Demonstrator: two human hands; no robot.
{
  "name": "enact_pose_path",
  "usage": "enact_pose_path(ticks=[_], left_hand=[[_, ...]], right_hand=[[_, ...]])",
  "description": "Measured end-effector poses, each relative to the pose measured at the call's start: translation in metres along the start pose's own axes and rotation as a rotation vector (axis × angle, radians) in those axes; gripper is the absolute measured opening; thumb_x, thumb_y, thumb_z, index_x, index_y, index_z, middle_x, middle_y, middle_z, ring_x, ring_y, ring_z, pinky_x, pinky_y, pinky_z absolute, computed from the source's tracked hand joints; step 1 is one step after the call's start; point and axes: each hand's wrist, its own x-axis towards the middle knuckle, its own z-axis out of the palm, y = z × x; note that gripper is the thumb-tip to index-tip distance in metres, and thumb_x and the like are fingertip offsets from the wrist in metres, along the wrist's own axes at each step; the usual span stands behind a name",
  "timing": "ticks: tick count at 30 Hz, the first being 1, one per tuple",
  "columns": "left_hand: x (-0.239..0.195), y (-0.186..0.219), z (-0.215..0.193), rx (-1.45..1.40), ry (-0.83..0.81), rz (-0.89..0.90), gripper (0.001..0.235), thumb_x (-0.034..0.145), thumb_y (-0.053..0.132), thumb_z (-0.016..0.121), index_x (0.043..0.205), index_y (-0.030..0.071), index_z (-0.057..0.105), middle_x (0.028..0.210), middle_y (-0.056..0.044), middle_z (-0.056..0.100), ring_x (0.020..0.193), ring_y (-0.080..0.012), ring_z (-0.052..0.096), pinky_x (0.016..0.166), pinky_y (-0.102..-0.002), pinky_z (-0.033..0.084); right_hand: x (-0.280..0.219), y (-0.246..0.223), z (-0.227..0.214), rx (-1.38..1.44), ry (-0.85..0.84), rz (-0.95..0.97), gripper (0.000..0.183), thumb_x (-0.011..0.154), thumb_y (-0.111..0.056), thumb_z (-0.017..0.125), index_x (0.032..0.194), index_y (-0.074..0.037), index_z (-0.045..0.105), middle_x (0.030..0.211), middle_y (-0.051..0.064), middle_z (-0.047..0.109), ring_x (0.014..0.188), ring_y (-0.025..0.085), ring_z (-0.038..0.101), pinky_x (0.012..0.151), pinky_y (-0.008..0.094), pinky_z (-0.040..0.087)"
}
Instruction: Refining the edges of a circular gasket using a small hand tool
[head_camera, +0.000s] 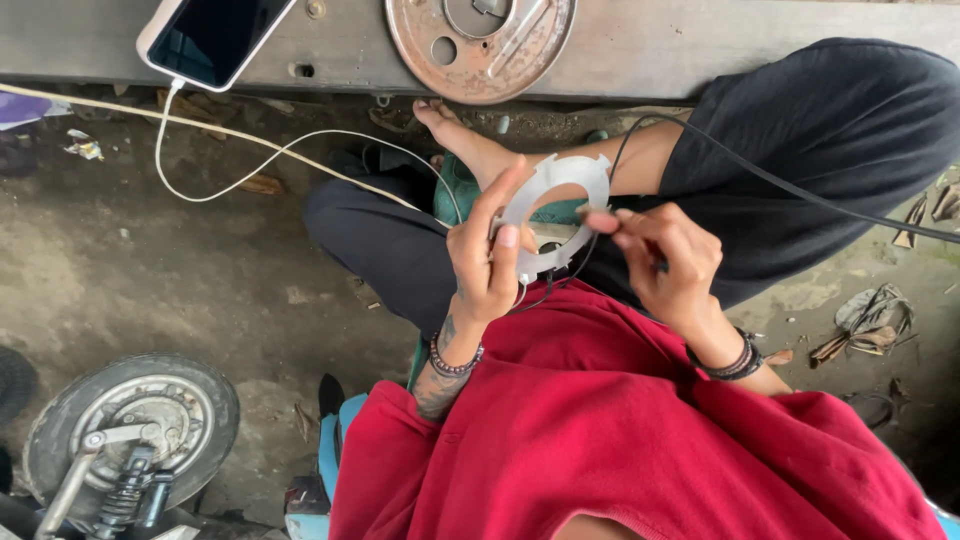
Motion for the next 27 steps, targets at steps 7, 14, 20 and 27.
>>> enact_pose_path(ticks=[7, 14, 20, 27], left_hand=[[-0.001, -0.002, 0.008, -0.074, -0.133, 0.044, 0.046, 0.107, 0.029, 0.048, 0.135, -0.003, 0.067, 0.058, 0.0, 0.069, 0.051, -0.0119, 0.065, 0.054, -0.023, 0.053], [-0.001, 0.004, 0.004, 0.034, -0.122, 0.142, 0.042, 0.106, 0.024, 0.05, 0.135, -0.001, 0.068, 0.059, 0.0, 0.067, 0.051, -0.013, 0.064, 0.055, -0.026, 0.054], [0.006, 0.008, 0.01, 0.113, -0.085, 0.22, 0.04, 0.105, 0.021, 0.052, 0.134, 0.0, 0.07, 0.063, -0.001, 0.068, 0.054, -0.0172, 0.066, 0.056, -0.03, 0.055], [-0.009, -0.015, 0.004, -0.056, -0.051, 0.147, 0.04, 0.105, 0.025, 0.053, 0.126, -0.002, 0.073, 0.059, 0.002, 0.068, 0.056, -0.015, 0.069, 0.058, -0.028, 0.058]], right_hand=[[0.009, 0.001, 0.0, -0.046, 0.133, 0.04, 0.023, 0.108, -0.014, 0.07, 0.101, 0.008, 0.07, 0.085, 0.017, 0.071, 0.064, 0.034, 0.067, 0.058, 0.04, 0.05], [0.013, 0.001, 0.003, 0.029, 0.111, 0.036, 0.02, 0.104, -0.011, 0.073, 0.096, 0.007, 0.07, 0.078, 0.014, 0.068, 0.062, 0.032, 0.066, 0.057, 0.039, 0.051], [0.015, -0.016, 0.017, 0.108, 0.084, 0.025, 0.02, 0.102, -0.013, 0.072, 0.089, 0.003, 0.068, 0.075, 0.014, 0.068, 0.06, 0.033, 0.067, 0.054, 0.038, 0.051], [0.031, 0.001, 0.01, 0.541, 0.036, 0.301, 0.049, 0.092, -0.037, 0.081, 0.108, 0.004, 0.061, 0.088, 0.011, 0.065, 0.067, 0.007, 0.054, 0.058, 0.024, 0.045]])
